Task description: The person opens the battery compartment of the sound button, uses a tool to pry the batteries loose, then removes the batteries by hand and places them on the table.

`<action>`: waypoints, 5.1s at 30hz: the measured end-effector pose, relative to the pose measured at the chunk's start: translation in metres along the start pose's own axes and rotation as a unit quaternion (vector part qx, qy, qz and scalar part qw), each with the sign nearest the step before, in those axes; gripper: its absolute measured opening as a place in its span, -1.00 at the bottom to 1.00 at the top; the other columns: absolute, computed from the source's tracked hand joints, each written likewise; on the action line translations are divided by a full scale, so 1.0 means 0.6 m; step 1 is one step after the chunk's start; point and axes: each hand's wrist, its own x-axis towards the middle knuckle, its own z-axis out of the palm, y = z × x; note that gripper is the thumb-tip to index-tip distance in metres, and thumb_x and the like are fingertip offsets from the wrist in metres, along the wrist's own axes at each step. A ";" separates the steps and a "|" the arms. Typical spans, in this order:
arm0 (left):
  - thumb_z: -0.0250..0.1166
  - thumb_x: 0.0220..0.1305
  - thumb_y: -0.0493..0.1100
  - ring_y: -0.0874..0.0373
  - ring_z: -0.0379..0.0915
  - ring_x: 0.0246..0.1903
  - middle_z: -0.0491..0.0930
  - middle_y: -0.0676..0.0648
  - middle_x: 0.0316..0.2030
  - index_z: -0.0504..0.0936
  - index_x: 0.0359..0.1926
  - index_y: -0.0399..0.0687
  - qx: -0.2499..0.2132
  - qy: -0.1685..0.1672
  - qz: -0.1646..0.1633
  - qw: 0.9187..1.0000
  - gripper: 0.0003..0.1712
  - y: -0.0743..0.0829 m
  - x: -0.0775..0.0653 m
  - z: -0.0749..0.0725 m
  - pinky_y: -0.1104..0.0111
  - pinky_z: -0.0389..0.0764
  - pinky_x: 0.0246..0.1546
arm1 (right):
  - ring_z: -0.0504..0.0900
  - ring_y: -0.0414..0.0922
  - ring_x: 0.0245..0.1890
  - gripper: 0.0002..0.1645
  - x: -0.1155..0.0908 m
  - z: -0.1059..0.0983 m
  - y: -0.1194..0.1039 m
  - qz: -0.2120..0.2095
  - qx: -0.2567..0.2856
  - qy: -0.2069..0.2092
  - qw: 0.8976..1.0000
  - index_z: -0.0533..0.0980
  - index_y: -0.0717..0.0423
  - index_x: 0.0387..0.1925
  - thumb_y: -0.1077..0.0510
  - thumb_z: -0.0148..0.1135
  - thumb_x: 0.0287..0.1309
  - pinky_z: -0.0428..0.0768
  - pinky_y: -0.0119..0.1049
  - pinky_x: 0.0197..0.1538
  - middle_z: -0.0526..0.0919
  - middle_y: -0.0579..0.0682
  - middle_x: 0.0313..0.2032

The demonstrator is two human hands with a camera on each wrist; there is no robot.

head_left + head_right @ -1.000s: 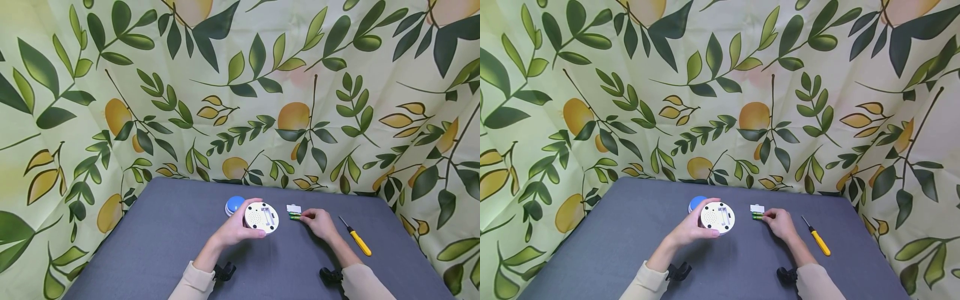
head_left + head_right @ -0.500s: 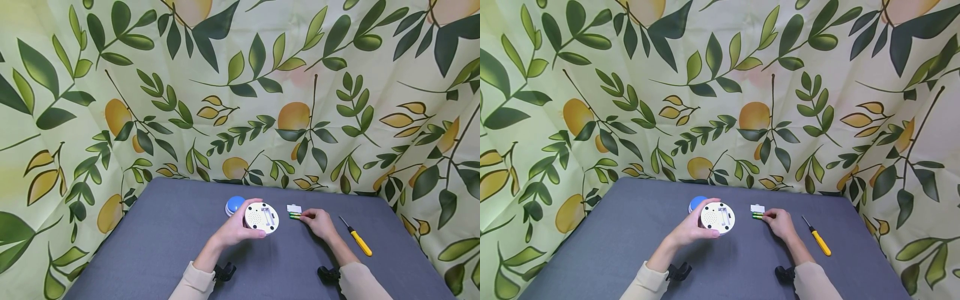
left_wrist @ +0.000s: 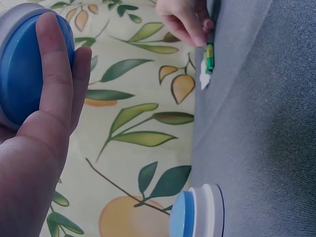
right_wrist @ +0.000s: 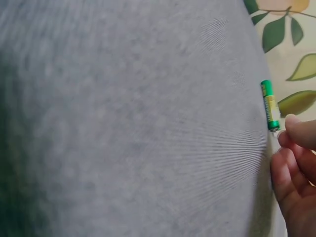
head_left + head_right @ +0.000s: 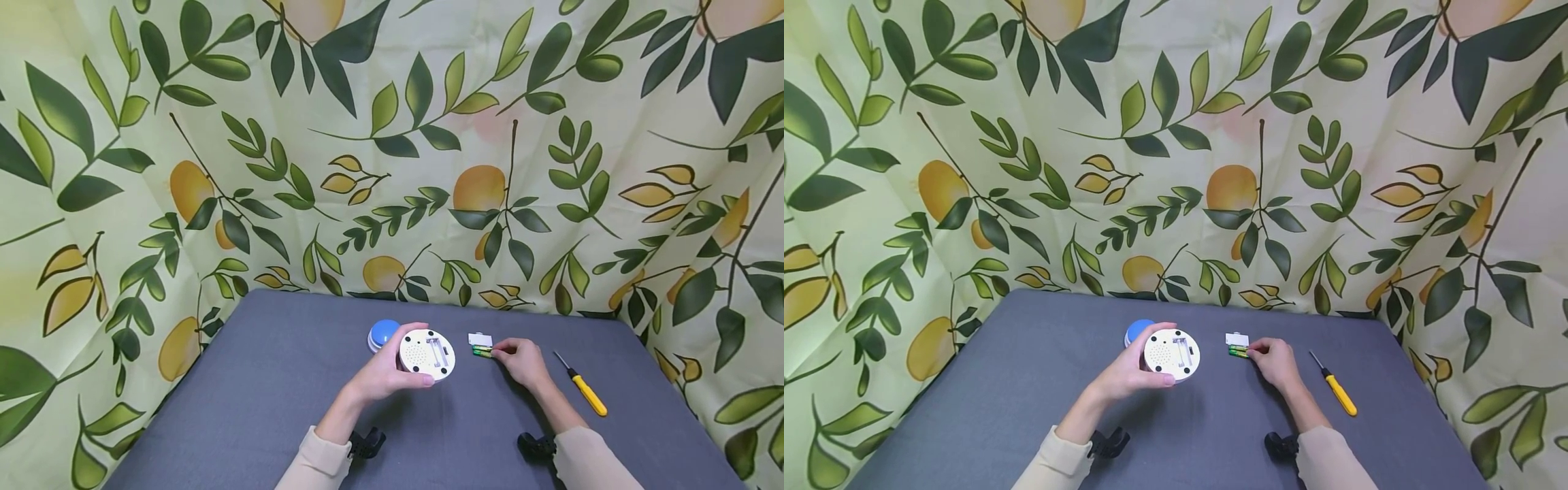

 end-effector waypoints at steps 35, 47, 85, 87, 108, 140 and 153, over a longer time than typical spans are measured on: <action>0.45 0.19 -0.28 0.08 0.45 0.08 0.32 -0.27 0.26 0.04 0.51 -0.18 -0.004 0.033 -0.014 0.999 0.00 -0.013 0.008 0.002 0.39 0.51 0.08 | 0.73 -0.17 -0.16 -0.65 -0.122 -0.018 -0.191 -0.100 0.290 -0.060 0.950 0.64 0.30 0.05 0.20 0.37 0.28 0.68 -0.33 -0.06 0.72 0.16 -0.09; -0.04 0.42 -0.26 -0.07 0.08 0.41 -0.29 -0.39 0.54 -0.51 0.58 -0.10 -0.155 -0.022 -0.005 0.988 -0.02 -0.021 0.009 0.014 0.18 0.30 0.37 | 0.68 0.02 0.03 -0.29 -0.138 -0.002 -0.216 -0.067 0.341 -0.050 0.936 0.39 0.46 0.31 0.35 0.42 0.16 0.63 -0.40 0.03 0.57 0.34 0.14; 0.47 0.22 -0.29 0.04 0.53 0.15 0.53 -0.20 0.21 0.36 0.37 -0.37 0.104 0.015 -0.033 0.994 -0.25 -0.055 0.143 0.114 0.22 0.54 0.19 | 0.42 0.26 0.30 0.03 -0.106 -0.106 -0.053 -0.015 0.237 -0.078 0.968 0.17 0.38 0.48 0.17 0.53 0.12 0.55 -0.51 0.08 0.33 0.37 0.37; 0.49 0.20 -0.29 0.04 0.54 0.14 0.54 -0.18 0.21 0.38 0.36 -0.36 0.113 0.023 -0.042 0.992 -0.25 -0.062 0.150 0.123 0.24 0.55 0.18 | 0.42 0.26 0.30 0.01 -0.104 -0.108 -0.045 -0.016 0.231 -0.073 0.970 0.16 0.41 0.47 0.20 0.51 0.13 0.53 -0.53 0.08 0.33 0.40 0.37; 0.60 0.04 -0.26 0.32 0.57 -0.30 0.70 -0.01 -0.27 0.58 0.12 -0.30 0.227 0.078 -0.111 0.964 -0.38 -0.118 0.181 0.191 0.50 0.53 -0.25 | 0.47 0.32 0.25 -0.11 -0.104 -0.093 0.027 0.029 0.173 -0.076 0.982 0.18 0.54 0.40 0.33 0.43 0.16 0.63 -0.33 0.06 0.39 0.51 0.28; 0.37 0.32 -0.16 -0.03 0.60 0.04 0.62 -0.19 0.08 0.55 0.22 -0.28 0.289 0.071 -0.081 0.951 -0.49 -0.066 0.123 0.085 0.22 0.57 0.07 | 0.45 0.24 0.29 -0.25 -0.092 -0.094 -0.063 -0.014 0.102 -0.027 0.994 0.32 0.32 0.40 0.00 0.31 0.36 0.45 0.13 0.28 0.46 0.32 0.30; 0.33 0.36 -0.18 -0.12 0.55 0.05 0.60 -0.22 0.05 0.59 0.16 -0.24 0.293 0.142 -0.032 0.945 -0.60 -0.056 0.062 0.002 0.08 0.59 0.08 | 0.50 0.21 0.25 -0.31 -0.060 -0.035 -0.123 -0.062 0.142 -0.033 0.987 0.41 0.33 0.34 0.06 0.36 0.31 0.45 0.11 0.28 0.52 0.27 0.26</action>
